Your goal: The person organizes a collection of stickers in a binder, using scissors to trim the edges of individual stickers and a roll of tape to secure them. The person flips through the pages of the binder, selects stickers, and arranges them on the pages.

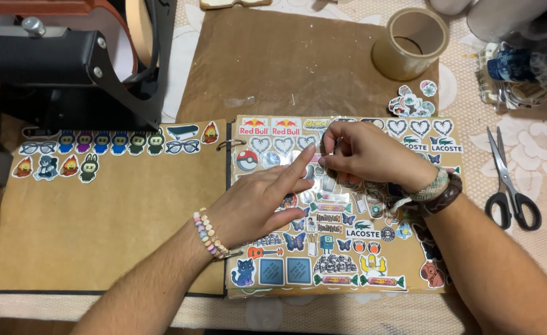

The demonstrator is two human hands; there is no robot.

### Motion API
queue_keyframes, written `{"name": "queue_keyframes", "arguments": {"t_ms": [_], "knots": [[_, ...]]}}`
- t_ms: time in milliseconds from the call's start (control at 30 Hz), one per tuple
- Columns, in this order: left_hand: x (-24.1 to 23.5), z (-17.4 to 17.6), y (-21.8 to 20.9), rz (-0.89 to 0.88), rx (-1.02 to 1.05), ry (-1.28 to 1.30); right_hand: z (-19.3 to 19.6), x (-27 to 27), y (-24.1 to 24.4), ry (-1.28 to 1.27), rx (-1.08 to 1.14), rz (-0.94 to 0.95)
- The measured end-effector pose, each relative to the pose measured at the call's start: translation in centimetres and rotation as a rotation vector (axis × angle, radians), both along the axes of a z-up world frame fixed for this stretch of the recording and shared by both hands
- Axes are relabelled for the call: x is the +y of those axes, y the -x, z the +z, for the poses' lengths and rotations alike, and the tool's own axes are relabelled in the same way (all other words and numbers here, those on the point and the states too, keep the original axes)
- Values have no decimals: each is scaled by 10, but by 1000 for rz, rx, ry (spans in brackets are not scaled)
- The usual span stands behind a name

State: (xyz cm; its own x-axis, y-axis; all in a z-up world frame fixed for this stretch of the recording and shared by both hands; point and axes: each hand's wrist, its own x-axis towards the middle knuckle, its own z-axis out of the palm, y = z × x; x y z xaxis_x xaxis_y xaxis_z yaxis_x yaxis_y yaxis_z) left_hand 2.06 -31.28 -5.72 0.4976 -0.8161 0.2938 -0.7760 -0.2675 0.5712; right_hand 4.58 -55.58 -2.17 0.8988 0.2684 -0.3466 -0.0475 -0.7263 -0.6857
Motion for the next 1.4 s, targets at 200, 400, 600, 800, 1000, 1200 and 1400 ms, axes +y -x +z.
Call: {"name": "queue_keyframes", "arguments": {"t_ms": [200,400,600,800,1000,1200,1400], "knots": [[3,8,2,35,280,10,9,-10,4,-155,153,-118],[8,25,-7,381,454,576,74,-74,34,-413,-325,-223],[20,59,11,414,523,659,64,-111,100,-134,-620,-410],[-4,61,74,195,975,338,58,-8,161,107,-1161,278],[-7,43,91,87,928,346,29,-4,163,-8,-1156,323],[-14,34,95,126,926,341,13,-7,169,65,-1127,278],[-24,27,99,279,1112,487,18,0,173,147,-1157,242]]}}
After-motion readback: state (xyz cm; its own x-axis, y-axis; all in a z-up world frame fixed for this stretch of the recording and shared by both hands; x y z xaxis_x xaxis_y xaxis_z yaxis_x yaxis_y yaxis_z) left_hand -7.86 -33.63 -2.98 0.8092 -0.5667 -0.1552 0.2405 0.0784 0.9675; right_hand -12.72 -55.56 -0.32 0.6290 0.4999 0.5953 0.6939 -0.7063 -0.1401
